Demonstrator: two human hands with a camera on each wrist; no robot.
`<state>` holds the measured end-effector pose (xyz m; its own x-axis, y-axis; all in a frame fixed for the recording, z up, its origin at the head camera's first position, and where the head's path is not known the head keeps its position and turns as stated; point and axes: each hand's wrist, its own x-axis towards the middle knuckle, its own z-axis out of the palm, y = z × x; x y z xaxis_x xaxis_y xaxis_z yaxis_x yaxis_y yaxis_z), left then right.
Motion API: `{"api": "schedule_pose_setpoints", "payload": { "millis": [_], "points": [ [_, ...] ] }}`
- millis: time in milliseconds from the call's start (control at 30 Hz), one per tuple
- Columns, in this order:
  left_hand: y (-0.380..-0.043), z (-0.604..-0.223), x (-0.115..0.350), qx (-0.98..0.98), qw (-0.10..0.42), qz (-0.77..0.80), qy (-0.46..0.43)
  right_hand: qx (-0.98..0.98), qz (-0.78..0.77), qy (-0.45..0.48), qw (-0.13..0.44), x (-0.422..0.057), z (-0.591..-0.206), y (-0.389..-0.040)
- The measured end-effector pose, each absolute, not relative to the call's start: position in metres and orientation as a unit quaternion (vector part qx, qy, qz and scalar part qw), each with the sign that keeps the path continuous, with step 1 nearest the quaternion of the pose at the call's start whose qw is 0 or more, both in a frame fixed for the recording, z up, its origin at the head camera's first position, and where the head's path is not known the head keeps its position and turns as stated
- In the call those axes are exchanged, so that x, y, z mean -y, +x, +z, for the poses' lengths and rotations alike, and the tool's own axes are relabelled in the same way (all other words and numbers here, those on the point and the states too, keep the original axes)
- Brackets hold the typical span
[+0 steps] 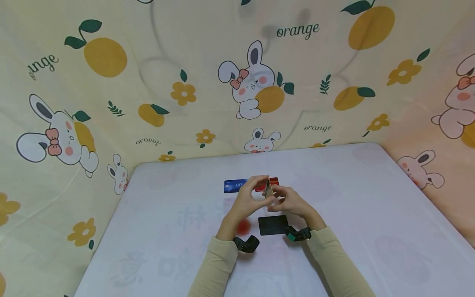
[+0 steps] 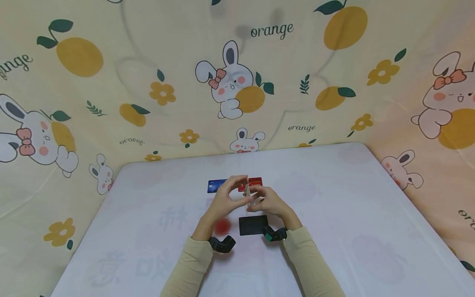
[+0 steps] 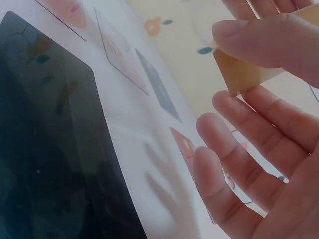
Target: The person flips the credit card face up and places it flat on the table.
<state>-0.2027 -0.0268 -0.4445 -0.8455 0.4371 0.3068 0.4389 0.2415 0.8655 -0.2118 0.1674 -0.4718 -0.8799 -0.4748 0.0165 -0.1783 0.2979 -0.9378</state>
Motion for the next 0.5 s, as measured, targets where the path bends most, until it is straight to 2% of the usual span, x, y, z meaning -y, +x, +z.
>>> {"api": "schedule_pose_setpoints", "payload": {
  "millis": [500],
  "points": [
    [-0.2039, -0.4445, 0.0292, 0.779, 0.01, -0.567, -0.269, -0.795, -0.558, -0.188, 0.146, -0.1724, -0.4693, -0.209]
  ]
}}
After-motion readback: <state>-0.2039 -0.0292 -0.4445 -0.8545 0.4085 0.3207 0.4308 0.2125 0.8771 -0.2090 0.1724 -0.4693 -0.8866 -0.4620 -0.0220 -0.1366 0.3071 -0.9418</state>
